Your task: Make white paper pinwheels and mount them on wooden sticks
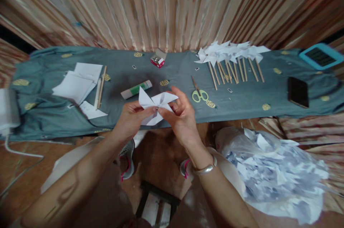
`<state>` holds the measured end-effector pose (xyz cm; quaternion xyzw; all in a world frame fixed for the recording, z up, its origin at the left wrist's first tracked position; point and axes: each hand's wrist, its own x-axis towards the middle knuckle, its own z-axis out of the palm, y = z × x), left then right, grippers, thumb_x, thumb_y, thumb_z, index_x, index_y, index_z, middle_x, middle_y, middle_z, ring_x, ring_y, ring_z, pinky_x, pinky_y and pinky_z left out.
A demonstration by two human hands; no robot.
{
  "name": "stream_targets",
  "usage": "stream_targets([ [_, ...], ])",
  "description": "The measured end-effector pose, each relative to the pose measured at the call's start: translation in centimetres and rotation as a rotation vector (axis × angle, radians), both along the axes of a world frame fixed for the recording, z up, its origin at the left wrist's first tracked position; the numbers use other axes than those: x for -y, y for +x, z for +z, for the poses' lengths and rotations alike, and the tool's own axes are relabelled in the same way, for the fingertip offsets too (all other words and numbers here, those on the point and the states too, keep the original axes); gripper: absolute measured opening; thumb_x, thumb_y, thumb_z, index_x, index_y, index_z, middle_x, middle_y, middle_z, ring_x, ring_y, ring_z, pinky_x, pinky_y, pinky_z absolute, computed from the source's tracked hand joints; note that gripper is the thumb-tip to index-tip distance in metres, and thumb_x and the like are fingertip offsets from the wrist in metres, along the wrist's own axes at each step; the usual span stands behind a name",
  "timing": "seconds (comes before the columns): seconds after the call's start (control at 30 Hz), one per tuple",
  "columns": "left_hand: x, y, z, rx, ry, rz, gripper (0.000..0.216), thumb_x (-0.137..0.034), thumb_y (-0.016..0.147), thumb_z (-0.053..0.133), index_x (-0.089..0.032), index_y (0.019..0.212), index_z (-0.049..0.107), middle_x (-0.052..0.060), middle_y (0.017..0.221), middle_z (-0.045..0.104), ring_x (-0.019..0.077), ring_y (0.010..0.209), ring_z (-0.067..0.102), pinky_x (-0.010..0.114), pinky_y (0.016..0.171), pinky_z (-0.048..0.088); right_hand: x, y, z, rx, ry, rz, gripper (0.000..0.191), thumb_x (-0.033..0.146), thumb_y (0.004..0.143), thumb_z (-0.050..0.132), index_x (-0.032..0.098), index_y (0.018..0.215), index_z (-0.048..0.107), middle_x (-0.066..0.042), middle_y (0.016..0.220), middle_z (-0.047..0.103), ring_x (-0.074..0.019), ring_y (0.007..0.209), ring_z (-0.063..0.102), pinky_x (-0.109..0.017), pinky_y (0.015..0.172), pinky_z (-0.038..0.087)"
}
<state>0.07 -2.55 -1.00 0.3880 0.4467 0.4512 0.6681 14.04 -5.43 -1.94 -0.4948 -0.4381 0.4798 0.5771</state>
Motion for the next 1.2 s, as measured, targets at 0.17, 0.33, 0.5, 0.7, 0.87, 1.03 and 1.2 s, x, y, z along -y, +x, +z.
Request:
stream_targets([
  [0.17,0.03,-0.08,-0.02,0.003,0.011,-0.001,0.021,-0.029,0.053,0.081,-0.016,0.068,0.074,0.001,0.066,0.072,0.0125,0.055,0.06,0.024,0.055,0.049,-0.07,0.15,-0.16,0.029,0.019,0.016,0.063,0.035,0.07,0.076,0.03,0.127,0.048,-0.005,0.12,0.063,-0.02,0.101,0.064,-0.037,0.085,0.057],
  [0.33,0.02,-0.1,0.1,0.031,0.008,-0.013,0.023,-0.031,0.053,0.083,-0.016,0.067,0.074,0.001,0.065,0.071,0.0113,0.053,0.059,0.023,0.053,0.048,-0.14,-0.01,-0.05,-0.001,0.018,-0.024,0.062,0.032,0.067,0.077,0.028,0.123,0.051,-0.004,0.116,0.065,-0.0201,0.102,0.063,-0.036,0.087,0.056],
  [0.5,-0.06,-0.14,0.05,0.028,0.028,-0.007,0.024,-0.031,0.052,0.084,-0.016,0.068,0.075,0.001,0.065,0.072,0.0112,0.054,0.059,0.022,0.053,0.048,-0.22,-0.17,0.02,-0.038,0.007,-0.046,0.061,0.031,0.065,0.079,0.027,0.119,0.052,-0.005,0.115,0.065,-0.0192,0.098,0.065,-0.035,0.084,0.057],
  [0.7,-0.19,-0.15,-0.22,0.019,0.042,-0.012,0.025,-0.033,0.052,0.084,-0.016,0.068,0.076,0.002,0.065,0.072,0.011,0.054,0.058,0.022,0.053,0.047,-0.31,-0.16,0.03,-0.076,-0.017,-0.05,0.061,0.03,0.063,0.08,0.027,0.117,0.053,-0.003,0.109,0.066,-0.0186,0.095,0.065,-0.033,0.081,0.057],
  [0.87,-0.17,0.04,-0.07,0.023,0.038,0.007,0.026,-0.032,0.051,0.084,-0.016,0.069,0.075,0.001,0.064,0.071,0.0099,0.053,0.057,0.021,0.052,0.047,-0.27,-0.17,0.29,-0.12,-0.069,-0.046,0.062,0.028,0.062,0.081,0.028,0.118,0.054,-0.003,0.109,0.066,-0.0197,0.095,0.065,-0.036,0.084,0.055],
  [1.03,-0.11,0.22,0.07,0.006,0.051,0.025,0.025,-0.033,0.052,0.084,-0.015,0.069,0.075,0.001,0.063,0.071,0.0096,0.052,0.056,0.02,0.05,0.045,-0.27,-0.23,0.48,-0.163,-0.089,-0.042,0.062,0.029,0.061,0.083,0.028,0.115,0.054,-0.002,0.106,0.067,-0.0205,0.096,0.065,-0.038,0.087,0.054],
  [1.2,-0.11,0.2,0.15,-0.044,0.081,0.038,0.022,-0.032,0.055,0.082,-0.016,0.067,0.075,0.001,0.062,0.07,0.0095,0.052,0.056,0.02,0.049,0.044,-0.3,-0.4,0.69,-0.206,-0.113,-0.06,0.061,0.028,0.058,0.084,0.028,0.112,0.055,-0.002,0.103,0.067,-0.0202,0.095,0.065,-0.038,0.088,0.053],
])
